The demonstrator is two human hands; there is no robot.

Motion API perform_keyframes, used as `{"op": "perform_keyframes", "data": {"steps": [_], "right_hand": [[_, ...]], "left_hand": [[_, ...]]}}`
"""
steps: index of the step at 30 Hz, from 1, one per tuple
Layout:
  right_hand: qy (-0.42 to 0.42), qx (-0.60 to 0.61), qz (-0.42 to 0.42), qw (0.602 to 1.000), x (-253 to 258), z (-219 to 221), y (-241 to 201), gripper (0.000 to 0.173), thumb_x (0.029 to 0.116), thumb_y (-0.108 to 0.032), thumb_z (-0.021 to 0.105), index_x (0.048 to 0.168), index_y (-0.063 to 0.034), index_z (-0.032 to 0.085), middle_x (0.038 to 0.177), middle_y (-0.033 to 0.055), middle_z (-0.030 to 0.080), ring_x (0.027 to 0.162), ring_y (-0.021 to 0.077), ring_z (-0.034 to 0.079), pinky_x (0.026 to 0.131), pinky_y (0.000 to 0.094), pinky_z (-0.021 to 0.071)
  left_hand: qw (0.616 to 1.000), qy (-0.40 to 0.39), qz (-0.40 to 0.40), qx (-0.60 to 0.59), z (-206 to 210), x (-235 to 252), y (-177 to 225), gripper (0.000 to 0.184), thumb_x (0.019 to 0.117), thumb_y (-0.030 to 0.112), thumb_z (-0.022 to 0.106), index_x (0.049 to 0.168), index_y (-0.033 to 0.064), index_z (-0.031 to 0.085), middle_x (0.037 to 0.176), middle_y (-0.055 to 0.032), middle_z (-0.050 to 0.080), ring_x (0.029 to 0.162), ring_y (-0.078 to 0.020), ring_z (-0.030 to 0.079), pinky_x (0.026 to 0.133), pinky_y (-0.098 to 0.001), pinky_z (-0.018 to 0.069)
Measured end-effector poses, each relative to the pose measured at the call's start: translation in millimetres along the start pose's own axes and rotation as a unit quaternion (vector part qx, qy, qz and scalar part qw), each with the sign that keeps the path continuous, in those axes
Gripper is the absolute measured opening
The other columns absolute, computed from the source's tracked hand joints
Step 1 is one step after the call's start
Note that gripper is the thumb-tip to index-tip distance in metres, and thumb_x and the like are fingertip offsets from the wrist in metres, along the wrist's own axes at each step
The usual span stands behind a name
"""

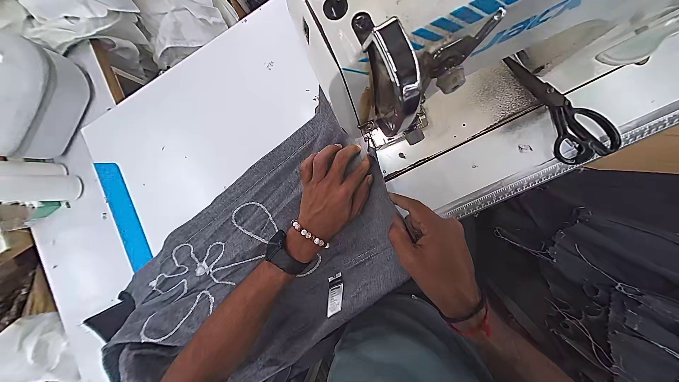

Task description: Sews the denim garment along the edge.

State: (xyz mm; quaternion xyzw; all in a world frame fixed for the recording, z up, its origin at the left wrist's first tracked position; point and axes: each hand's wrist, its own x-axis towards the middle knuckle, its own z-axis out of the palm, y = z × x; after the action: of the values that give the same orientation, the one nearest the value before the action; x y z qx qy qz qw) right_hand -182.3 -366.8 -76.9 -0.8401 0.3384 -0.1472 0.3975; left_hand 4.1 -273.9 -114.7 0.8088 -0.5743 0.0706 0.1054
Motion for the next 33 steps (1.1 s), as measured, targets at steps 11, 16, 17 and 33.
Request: {"op": "perform_keyframes", "data": {"steps": [11, 16, 17, 33], "right_hand": [[-0.037, -0.156, -0.068, 0.985, 38, -40, -34, 0.037, 0.0938, -0.025, 0.055, 0.125, -0.0191, 0.075, 0.055, -0.0023, 0.054, 0.045, 0.0173, 0.050, 0.041, 0.0385, 0.0369], [-0.081, -0.220, -0.038, 0.971, 88, -8, -8, 0.035, 0.1027, -0.039, 0.054, 0.123, -0.0161, 0.072, 0.071, 0.0124, 0.066, 0.062, 0.0345, 0.065, 0.047, 0.0505, 0.0463], [-0.065, -0.228, -0.035, 0.971, 87, -7, -3, 0.037, 0.1011, -0.044, 0.054, 0.117, -0.0155, 0.072, 0.068, 0.0105, 0.064, 0.060, 0.0333, 0.065, 0.047, 0.0498, 0.0461], [-0.281, -0.044, -0.157, 0.946, -16, -11, 22, 0.023, 0.1012, -0.029, 0.058, 0.095, -0.0133, 0.073, 0.080, 0.0023, 0.069, 0.070, 0.0168, 0.068, 0.061, 0.0406, 0.0579]], "left_hand": [[0.987, 0.070, 0.139, -0.046, -3, 24, -31, 0.026, 0.1003, 0.038, 0.062, 0.107, 0.0212, 0.081, 0.112, -0.0057, 0.071, 0.115, -0.0299, 0.057, 0.102, -0.0482, 0.0374], [0.984, 0.004, 0.007, -0.181, -10, 9, -10, 0.024, 0.0993, 0.025, 0.061, 0.109, 0.0114, 0.078, 0.123, -0.0068, 0.070, 0.132, -0.0256, 0.056, 0.114, -0.0425, 0.0444], [0.980, -0.006, -0.015, -0.197, -9, 7, -11, 0.026, 0.0997, 0.025, 0.058, 0.114, 0.0123, 0.076, 0.129, -0.0057, 0.068, 0.137, -0.0244, 0.053, 0.117, -0.0420, 0.0413], [0.995, -0.001, 0.051, -0.089, -7, 1, -9, 0.031, 0.1031, 0.028, 0.053, 0.124, 0.0202, 0.074, 0.139, 0.0003, 0.066, 0.136, -0.0270, 0.053, 0.111, -0.0497, 0.0399]]}}
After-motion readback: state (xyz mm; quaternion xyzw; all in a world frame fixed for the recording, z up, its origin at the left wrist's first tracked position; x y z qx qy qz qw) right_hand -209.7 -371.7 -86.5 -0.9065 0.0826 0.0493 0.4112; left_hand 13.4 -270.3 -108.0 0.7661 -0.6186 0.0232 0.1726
